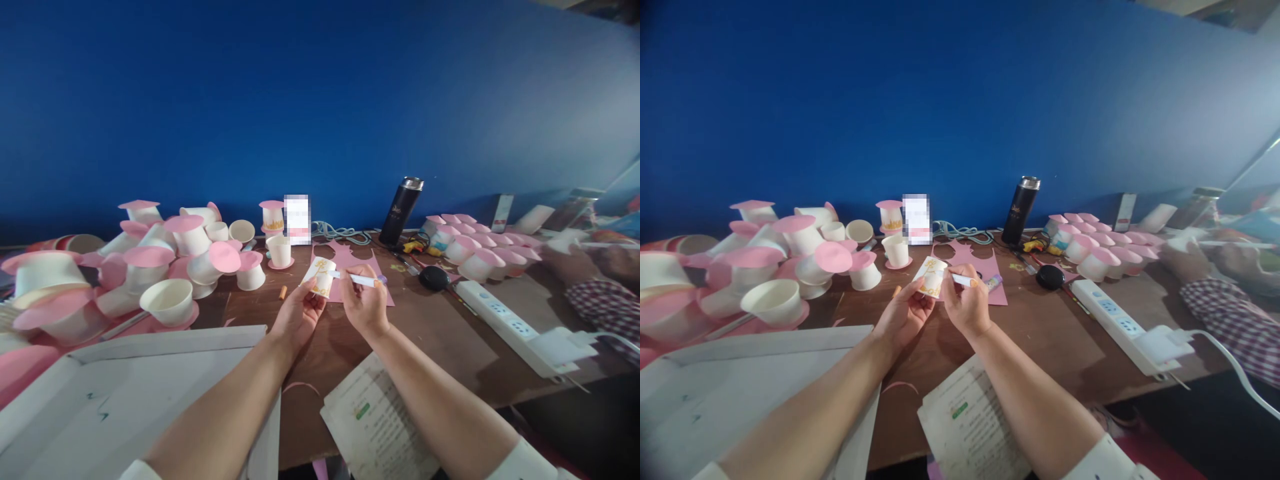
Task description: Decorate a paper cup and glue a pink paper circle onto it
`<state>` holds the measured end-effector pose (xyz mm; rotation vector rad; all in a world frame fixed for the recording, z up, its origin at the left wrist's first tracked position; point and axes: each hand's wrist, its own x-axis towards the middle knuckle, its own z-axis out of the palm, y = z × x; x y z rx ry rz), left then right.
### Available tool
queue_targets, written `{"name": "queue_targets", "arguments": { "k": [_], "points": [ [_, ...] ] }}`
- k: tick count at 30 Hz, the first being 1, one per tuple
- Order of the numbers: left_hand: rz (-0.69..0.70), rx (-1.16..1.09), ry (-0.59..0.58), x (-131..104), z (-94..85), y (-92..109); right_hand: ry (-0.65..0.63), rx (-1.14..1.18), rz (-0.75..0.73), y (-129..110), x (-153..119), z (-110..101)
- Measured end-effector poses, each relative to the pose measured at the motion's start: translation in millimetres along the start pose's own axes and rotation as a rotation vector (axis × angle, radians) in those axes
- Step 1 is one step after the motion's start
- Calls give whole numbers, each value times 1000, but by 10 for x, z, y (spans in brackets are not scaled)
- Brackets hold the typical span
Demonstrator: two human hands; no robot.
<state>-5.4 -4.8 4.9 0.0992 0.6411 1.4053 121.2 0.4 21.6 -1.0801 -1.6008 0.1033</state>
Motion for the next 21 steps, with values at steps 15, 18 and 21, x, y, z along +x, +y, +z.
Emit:
{"name": "queue_targets", "arguments": {
  "k": [15, 18, 21],
  "points": [
    [-12, 14, 8, 1, -1, 13, 4, -1, 17, -19, 16, -8],
    [-19, 7, 6, 1, -7, 12, 14, -14, 7, -21, 20, -11],
    [-21, 3, 10, 1, -14, 7, 21, -19, 3, -21, 17, -12]
  ]
}}
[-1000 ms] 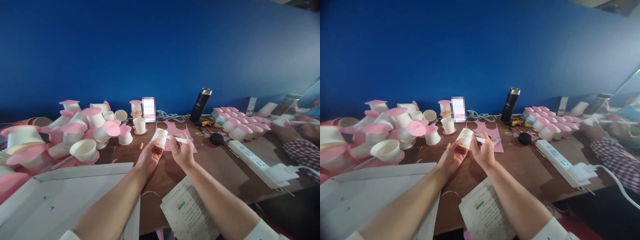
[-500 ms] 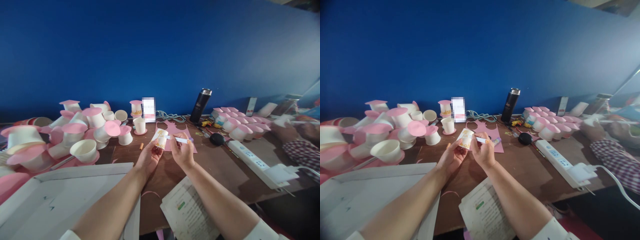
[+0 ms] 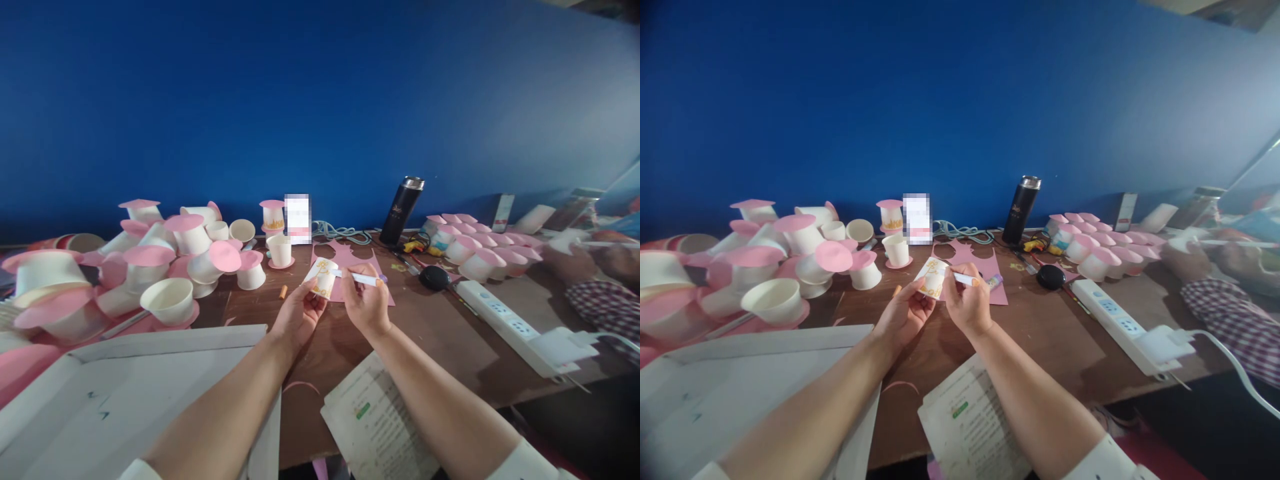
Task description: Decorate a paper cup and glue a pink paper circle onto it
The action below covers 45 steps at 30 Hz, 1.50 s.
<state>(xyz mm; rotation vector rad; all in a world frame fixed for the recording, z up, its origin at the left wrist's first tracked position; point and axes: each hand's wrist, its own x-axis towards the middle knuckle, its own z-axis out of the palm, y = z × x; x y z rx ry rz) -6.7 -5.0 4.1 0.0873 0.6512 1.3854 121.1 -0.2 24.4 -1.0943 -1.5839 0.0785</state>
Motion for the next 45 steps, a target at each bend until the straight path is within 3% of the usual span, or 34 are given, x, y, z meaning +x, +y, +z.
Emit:
{"name": "queue_targets", "arguments": {
  "k": [45],
  "points": [
    [10, -21, -18, -2, 0, 7, -11, 5, 43, 16, -11, 6]
  ]
}}
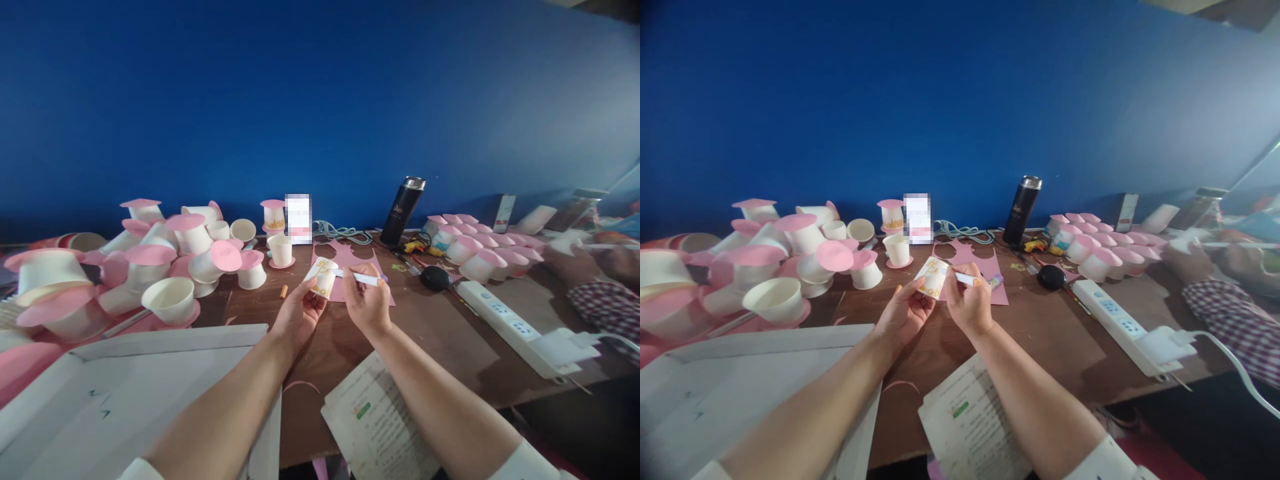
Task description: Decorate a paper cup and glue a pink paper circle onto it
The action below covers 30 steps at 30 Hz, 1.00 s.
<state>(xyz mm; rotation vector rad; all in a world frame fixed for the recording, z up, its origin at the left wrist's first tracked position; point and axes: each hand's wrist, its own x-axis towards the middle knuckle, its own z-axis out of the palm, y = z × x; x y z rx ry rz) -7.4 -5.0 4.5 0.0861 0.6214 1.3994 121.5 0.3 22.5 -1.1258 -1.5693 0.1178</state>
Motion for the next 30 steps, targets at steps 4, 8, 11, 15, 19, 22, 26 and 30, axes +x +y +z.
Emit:
{"name": "queue_targets", "arguments": {
  "k": [4, 8, 11, 15, 19, 22, 26, 30],
  "points": [
    [-2, 0, 1, -4, 2, -4, 1, -1, -10, -6, 4, -5],
    [10, 6, 3, -17, 18, -1, 4, -15, -20, -24, 8, -17],
    [14, 11, -1, -21, 25, 1, 0, -10, -28, -35, 8, -22],
    [13, 8, 5, -18, 29, 0, -7, 3, -23, -31, 3, -21],
    [7, 10, 11, -10, 25, -2, -5, -4, -20, -20, 1, -15],
    [3, 14, 9, -4, 16, -2, -1, -10, -18, -21, 4, -14],
    [0, 12, 10, -1, 10, -5, 1, -16, -16, -29, 9, -16],
    [-3, 11, 11, 3, 11, -9, 2, -21, -8, -23, 7, -12]
  ]
}}
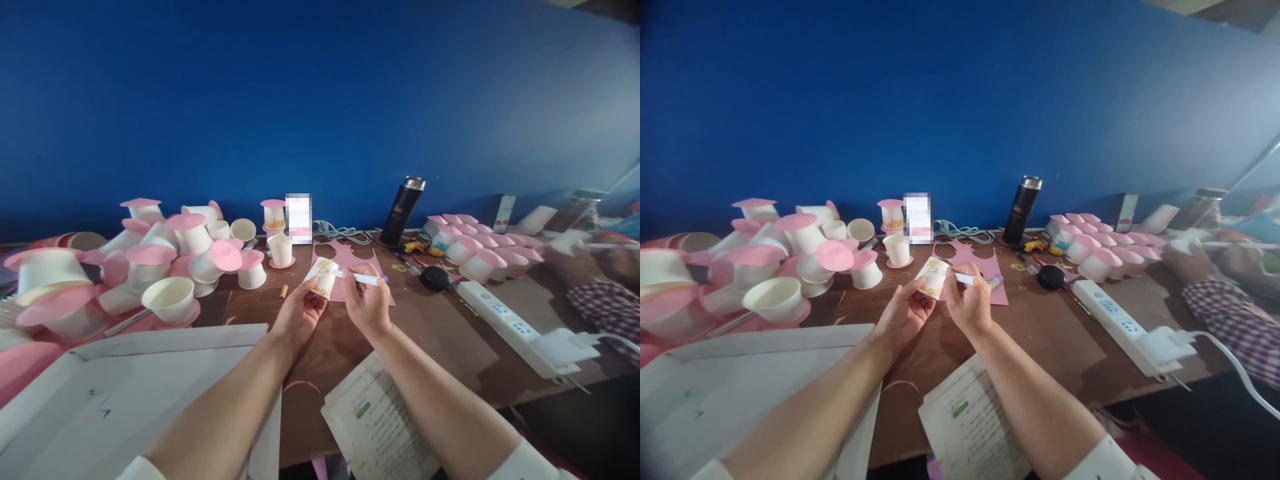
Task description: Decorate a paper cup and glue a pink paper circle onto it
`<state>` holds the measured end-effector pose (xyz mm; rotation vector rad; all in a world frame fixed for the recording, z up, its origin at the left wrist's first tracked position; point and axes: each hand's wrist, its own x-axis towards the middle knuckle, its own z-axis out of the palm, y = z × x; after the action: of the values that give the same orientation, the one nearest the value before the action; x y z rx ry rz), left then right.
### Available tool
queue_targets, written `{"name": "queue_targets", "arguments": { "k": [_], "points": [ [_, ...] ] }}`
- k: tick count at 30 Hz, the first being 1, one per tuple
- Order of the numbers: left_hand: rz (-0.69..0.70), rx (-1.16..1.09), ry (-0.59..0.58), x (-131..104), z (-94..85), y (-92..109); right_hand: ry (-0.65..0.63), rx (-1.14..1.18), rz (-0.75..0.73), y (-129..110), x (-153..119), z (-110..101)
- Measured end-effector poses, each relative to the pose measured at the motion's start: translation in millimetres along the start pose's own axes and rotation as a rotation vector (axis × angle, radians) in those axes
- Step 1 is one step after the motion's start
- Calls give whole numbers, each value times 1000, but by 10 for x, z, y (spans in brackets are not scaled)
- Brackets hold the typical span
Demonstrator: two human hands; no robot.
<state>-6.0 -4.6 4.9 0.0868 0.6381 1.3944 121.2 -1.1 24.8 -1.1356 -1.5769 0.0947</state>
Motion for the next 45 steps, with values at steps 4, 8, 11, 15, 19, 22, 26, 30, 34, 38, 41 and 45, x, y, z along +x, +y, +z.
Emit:
{"name": "queue_targets", "arguments": {
  "k": [4, 8, 11, 15, 19, 22, 26, 30, 34, 38, 41, 45],
  "points": [
    [4, 2, -5, 4, -4, -2, 1, -4, 7, 12, -4, 7],
    [2, 3, 1, -2, -4, -3, 7, -14, 13, 14, -3, 7],
    [-2, -2, -3, -2, -5, -1, 8, -21, 26, 11, 4, 3],
    [-9, -7, -4, 7, -20, 6, 13, -29, 26, 9, 13, 0],
    [-18, -9, -13, 4, -32, 9, 12, -27, 36, 22, 12, 1],
    [-17, -16, -22, -1, -31, 6, 6, -19, 42, 37, 9, 4],
    [-20, -10, -29, 10, -28, 5, 12, -9, 42, 44, 13, 9],
    [-19, -11, -33, 22, -32, 8, 23, -4, 53, 52, 14, 16],
    [-18, -14, -30, 18, -27, 12, 21, 3, 51, 62, 11, 18],
    [-15, -23, -21, 11, -15, 16, 24, -13, 26, 44, 14, 8],
    [-10, -26, -24, 8, -10, 18, 38, -27, 11, 18, 19, -4],
    [-10, -26, -19, 4, -9, 21, 38, -23, 6, -2, 18, -11]
  ]
}}
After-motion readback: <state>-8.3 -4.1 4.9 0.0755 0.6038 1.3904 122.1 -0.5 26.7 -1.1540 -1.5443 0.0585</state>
